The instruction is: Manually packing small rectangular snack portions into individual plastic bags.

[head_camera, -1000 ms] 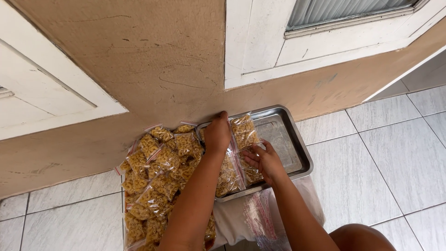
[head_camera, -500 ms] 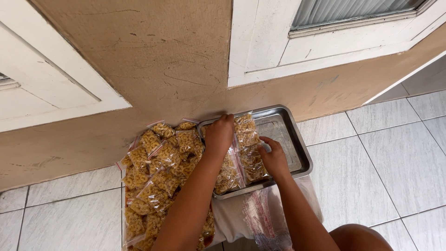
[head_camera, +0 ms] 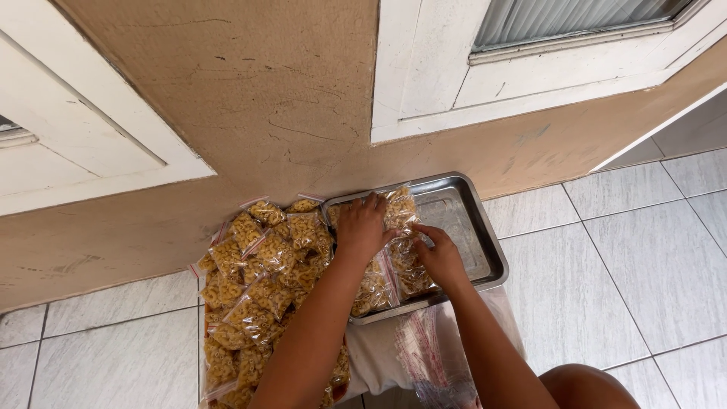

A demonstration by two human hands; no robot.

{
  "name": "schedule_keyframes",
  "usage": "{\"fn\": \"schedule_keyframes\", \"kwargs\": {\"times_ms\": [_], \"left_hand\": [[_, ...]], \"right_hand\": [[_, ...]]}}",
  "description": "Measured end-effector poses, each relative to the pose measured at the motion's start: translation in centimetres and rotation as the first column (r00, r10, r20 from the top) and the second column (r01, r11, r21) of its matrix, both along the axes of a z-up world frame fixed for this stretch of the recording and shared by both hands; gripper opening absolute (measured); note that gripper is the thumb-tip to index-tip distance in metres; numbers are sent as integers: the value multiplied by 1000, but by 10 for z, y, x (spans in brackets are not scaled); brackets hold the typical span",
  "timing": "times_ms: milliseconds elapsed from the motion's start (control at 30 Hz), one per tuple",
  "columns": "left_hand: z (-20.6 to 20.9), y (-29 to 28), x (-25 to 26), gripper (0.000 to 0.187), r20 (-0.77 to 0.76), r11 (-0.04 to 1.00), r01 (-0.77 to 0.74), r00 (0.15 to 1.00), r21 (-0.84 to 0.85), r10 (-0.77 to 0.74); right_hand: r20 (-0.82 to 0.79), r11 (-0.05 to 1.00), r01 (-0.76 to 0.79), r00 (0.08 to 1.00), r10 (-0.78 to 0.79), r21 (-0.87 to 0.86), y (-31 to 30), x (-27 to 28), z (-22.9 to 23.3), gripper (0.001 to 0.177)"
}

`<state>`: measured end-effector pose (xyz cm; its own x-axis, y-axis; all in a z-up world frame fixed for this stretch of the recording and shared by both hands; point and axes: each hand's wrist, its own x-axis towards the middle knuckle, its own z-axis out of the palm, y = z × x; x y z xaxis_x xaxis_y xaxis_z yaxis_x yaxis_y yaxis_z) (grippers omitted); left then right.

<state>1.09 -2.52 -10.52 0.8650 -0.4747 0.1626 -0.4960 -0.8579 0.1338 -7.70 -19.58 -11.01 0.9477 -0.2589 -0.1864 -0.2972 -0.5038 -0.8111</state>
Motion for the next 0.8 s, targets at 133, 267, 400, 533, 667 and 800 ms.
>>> {"fn": "schedule_keyframes", "kwargs": {"times_ms": [133, 267, 400, 533, 667, 800], "left_hand": [[-6, -4, 1, 73, 43, 1000, -12, 999, 19, 11], [24, -2, -13, 70, 4, 1000, 16, 1000, 2, -16], [35, 8, -35, 56, 63, 994, 110, 992, 17, -111], [67, 23, -98, 26, -332, 955, 261, 922, 144, -202], [147, 44, -199, 21, -607, 941, 310, 777, 137, -168], [172, 79, -286, 21, -606, 971, 233, 779, 43, -160]], "right_hand": [[31, 997, -35, 999, 36, -62, 2, 0, 2, 39], [38, 981, -110, 992, 118, -162, -10, 0, -3, 44], [40, 974, -114, 991, 125, -195, -18, -4, 33, 46], [18, 977, -128, 991, 133, -172, -23, -19, 89, 44], [-51, 960, -211, 977, 205, -184, -35, -38, 125, 43], [-114, 921, -315, 948, 296, -228, -42, -64, 146, 44]]}}
